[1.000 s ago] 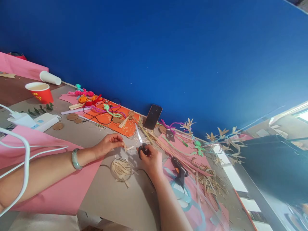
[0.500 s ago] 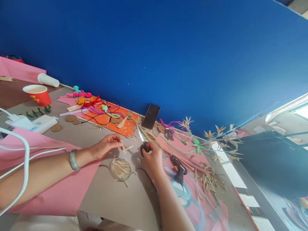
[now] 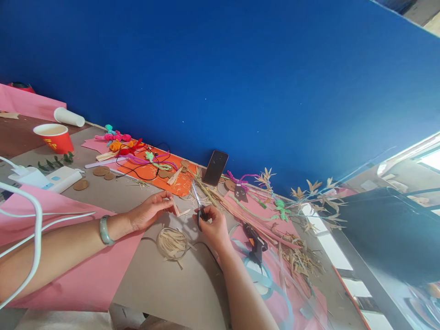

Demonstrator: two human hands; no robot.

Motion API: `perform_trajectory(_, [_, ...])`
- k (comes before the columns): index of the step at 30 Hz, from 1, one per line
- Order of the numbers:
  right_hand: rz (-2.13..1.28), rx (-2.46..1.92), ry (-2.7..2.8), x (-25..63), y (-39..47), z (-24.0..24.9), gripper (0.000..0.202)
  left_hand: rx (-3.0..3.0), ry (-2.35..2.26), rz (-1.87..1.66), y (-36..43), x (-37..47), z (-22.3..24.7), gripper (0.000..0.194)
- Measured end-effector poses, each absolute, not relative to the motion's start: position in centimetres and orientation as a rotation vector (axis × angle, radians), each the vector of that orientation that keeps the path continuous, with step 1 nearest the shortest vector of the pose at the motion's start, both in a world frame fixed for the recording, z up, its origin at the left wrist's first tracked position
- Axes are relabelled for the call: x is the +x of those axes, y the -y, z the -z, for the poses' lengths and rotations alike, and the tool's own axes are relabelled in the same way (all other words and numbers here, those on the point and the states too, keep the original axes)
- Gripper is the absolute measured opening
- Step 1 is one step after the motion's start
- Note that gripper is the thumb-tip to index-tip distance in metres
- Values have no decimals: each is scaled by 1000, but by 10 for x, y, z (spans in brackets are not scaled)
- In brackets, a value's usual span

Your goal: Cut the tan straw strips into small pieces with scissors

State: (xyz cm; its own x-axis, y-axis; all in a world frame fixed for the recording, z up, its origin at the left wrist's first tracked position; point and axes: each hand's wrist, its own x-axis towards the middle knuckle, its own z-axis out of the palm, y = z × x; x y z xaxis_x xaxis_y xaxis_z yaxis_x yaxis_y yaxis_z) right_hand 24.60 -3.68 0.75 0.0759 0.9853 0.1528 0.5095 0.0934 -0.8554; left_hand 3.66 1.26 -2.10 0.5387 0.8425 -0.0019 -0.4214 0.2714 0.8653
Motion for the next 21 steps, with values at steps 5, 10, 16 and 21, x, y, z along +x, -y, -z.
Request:
perform_trajectory(5, [-1034,-1378,1449,240,43,-12,28,949,-577,-973,-15,37,22,24])
perform_trajectory(10, [-1160,-1306,1271,225,50,-11,32,1005,-542,-968,-8,40,21,25])
perform_trajectory(16, [-1229,-1222,1154,214,50,-3,35,1110,-546,-955,1,40,18,23])
perform_trajectory(21, [-1178,-1240,1157,214,49,2,33,1143,-620,-963,0,39,20,24])
